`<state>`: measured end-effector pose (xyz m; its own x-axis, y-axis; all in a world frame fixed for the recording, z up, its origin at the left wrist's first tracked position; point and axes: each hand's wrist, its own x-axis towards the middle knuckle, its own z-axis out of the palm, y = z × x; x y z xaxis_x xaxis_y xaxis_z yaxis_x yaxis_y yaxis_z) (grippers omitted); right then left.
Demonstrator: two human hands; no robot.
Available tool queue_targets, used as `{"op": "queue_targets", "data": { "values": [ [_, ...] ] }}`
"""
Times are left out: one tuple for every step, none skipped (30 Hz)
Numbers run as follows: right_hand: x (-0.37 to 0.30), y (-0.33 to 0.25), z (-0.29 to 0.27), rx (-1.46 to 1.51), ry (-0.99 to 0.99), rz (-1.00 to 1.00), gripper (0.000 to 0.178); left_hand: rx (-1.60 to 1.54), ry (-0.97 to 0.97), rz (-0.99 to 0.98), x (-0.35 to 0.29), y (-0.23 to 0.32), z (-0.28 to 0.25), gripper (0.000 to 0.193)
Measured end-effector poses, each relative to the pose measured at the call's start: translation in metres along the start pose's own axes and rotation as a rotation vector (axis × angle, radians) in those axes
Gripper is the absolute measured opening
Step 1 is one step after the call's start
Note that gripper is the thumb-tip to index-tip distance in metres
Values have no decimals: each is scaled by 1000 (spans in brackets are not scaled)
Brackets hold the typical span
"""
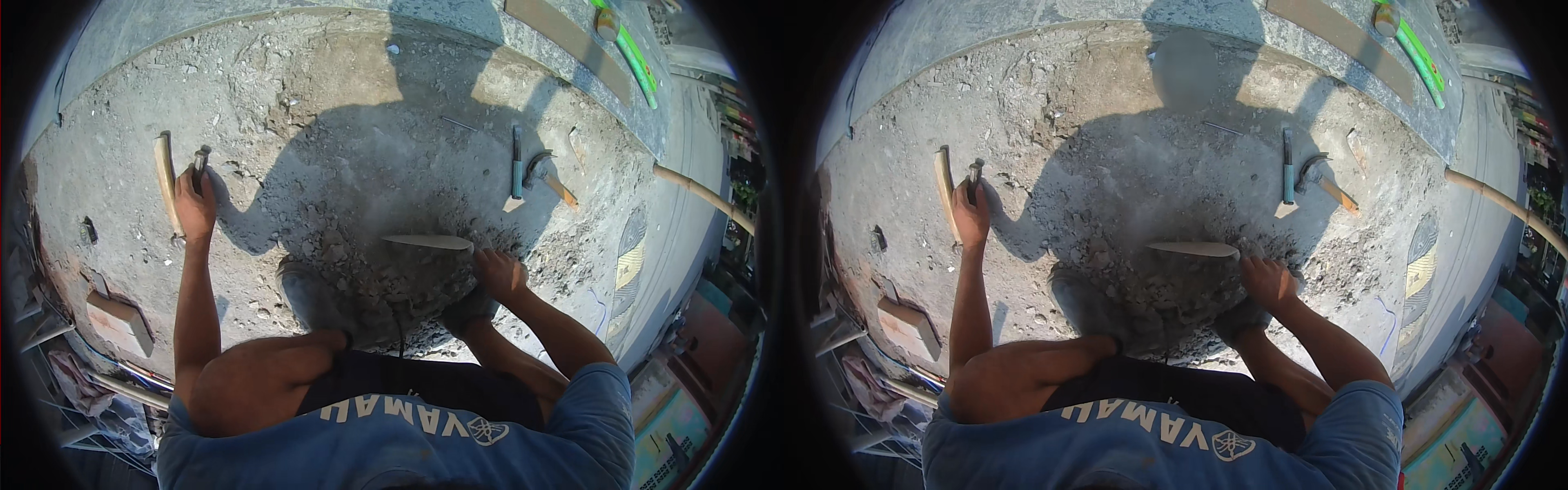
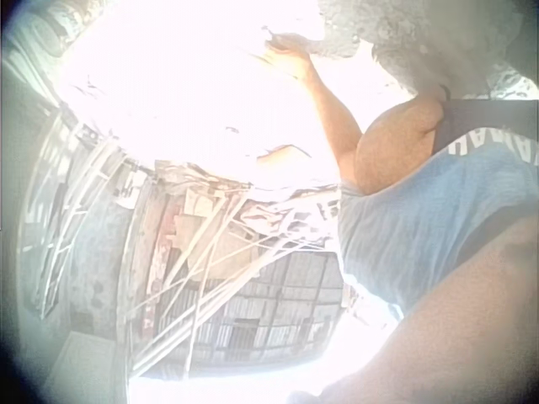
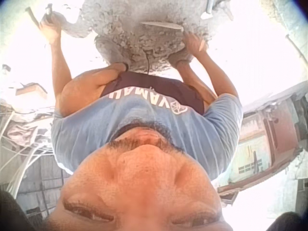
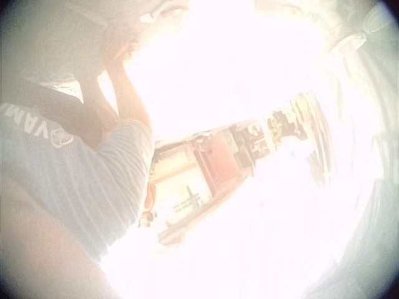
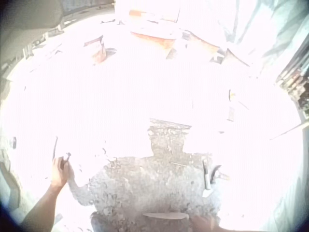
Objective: The person uses a small hand tool to scrape and shape the edge of a stone slab, then uses a hammer and chisel to chip away pieces of concrete and stone from a central point on the ground.
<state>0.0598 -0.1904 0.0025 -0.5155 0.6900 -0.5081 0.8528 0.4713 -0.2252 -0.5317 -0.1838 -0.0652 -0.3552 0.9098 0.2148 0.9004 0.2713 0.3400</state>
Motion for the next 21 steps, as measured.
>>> {"op": "queue_targets", "data": {
  "values": [
    [6, -2, -9, -3, 10, -6, 20, 21, 19, 14, 0, -2, 2, 33],
    [13, -7, -28, 68, 1, 106, 22, 18, 28, 16, 0, 1, 3, 33],
    [21, -10, -44, 141, -6, 218, 23, 14, -6, -50, 0, 4, 1, 33],
    [35, -6, -54, 138, 4, 216, 23, 9, -41, -115, -1, 6, 0, 33],
    [55, 2, -64, 218, 108, 218, 26, 38, -30, -93, -1, 4, 0, 32],
    [79, 8, -74, 307, 212, 210, 29, 52, -18, -88, -1, 3, -7, 32],
    [100, 7, -89, 362, 207, 209, 30, 44, -63, -149, -3, 4, -9, 32],
    [121, 3, -104, 416, 202, 210, 32, 34, -110, -207, -5, 7, -10, 32],
    [140, -1, -117, 439, 175, 213, 34, 32, -81, -192, -6, 10, -7, 30],
    [157, -7, -124, 469, 144, 209, 36, 34, -74, -182, -7, 12, -10, 30],
    [169, -13, -121, 474, 156, 215, 36, 40, -108, -213, -7, 14, -12, 29],
    [179, -18, -116, 431, 47, 132, 38, 45, -143, -242, -8, 15, -13, 29],
    [183, -20, -111, 387, -61, 49, 40, 17, -121, -207, -11, 6, -9, 29],
    [180, -28, -111, 396, -53, 50, 40, 23, -118, -197, -14, -3, -11, 29],
    [168, -38, -114, 387, -169, -19, 40, -19, -166, -199, -17, -9, -15, 29],
    [155, -45, -116, 377, -284, -89, 41, -60, -214, -200, -20, -12, -18, 29],
    [141, -45, -118, 334, -330, -84, 41, -81, -214, -211, -21, -10, -21, 28],
    [124, -38, -120, 287, -374, -72, 42, -86, -211, -196, -19, -2, -24, 28],
    [109, -24, -115, 280, -423, -82, 43, -122, -256, -153, -17, 7, -29, 26],
    [92, -10, -108, 272, -473, -92, 44, -158, -300, -108, -13, 20, -34, 24],
    [76, 0, -101, 253, -503, -94, 44, -130, -349, -112, -7, 38, -40, 22]
  ]
}}
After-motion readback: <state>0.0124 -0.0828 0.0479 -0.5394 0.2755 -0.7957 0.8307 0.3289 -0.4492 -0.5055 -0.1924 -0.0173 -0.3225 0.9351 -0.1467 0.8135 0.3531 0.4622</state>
